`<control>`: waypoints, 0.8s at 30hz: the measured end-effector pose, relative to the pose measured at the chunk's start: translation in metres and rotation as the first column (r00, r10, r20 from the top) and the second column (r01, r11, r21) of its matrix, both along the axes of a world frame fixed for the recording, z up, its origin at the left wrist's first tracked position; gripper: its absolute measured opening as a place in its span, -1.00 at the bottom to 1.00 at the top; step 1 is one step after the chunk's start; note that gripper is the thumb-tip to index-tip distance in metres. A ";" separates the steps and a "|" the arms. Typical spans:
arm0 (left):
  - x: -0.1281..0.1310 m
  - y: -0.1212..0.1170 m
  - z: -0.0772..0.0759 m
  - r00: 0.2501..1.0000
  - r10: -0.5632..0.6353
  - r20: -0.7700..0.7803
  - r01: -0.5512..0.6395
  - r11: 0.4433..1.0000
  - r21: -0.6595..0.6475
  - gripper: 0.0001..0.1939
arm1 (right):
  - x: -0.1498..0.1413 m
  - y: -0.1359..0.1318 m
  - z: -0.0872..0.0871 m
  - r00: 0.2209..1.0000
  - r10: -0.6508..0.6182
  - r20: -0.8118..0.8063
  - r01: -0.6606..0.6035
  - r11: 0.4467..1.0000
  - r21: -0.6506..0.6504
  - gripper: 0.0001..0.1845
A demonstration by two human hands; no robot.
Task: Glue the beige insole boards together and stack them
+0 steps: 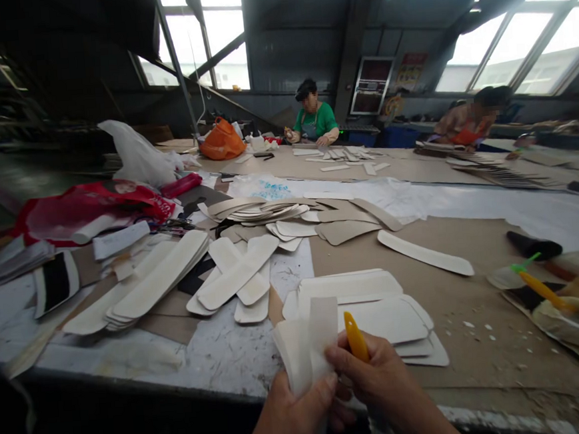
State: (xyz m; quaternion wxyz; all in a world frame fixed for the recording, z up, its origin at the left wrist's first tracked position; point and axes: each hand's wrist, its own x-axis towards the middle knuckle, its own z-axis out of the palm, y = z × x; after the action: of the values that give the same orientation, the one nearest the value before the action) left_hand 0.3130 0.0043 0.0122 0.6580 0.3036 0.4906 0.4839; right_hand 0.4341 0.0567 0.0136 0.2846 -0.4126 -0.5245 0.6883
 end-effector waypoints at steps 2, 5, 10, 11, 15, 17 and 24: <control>0.001 0.000 -0.003 0.996 0.061 0.059 -0.059 0.998 -0.038 -0.52 | 0.002 -0.001 -0.004 0.998 -0.051 0.041 0.048 0.996 0.075 -0.59; 0.002 -0.001 -0.011 0.981 0.120 0.151 -0.110 0.991 -0.075 -0.51 | 0.006 -0.002 -0.008 0.961 -0.226 0.157 0.174 0.942 0.288 -0.61; 0.011 -0.009 -0.037 0.976 0.169 0.134 -0.154 0.981 -0.117 -0.45 | 0.015 0.000 -0.004 0.899 -0.406 0.163 0.337 0.880 0.336 -0.62; 0.013 -0.012 -0.043 0.975 0.175 0.137 -0.157 0.978 -0.135 -0.44 | 0.017 0.001 -0.002 0.905 -0.400 0.142 0.348 0.891 0.293 -0.62; 0.018 -0.018 -0.055 0.975 0.171 0.143 -0.148 0.976 -0.161 -0.47 | 0.022 0.002 0.009 0.935 -0.346 0.077 0.338 0.936 0.100 -0.64; 0.013 -0.017 -0.053 0.982 0.177 0.069 -0.164 0.973 -0.160 -0.52 | 0.027 0.006 0.016 0.953 -0.300 0.053 0.299 0.954 0.020 -0.64; -0.026 0.011 -0.031 0.911 0.390 -0.134 -0.405 0.907 -0.115 -0.51 | 0.050 0.055 0.033 0.882 0.060 0.468 -0.175 0.963 0.206 -0.67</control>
State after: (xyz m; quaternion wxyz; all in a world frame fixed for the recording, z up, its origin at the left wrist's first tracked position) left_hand 0.2871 0.0149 -0.0191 0.5378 0.1758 0.6097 0.5551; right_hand 0.4844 0.1122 0.0465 0.1587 -0.4924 -0.6808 0.5186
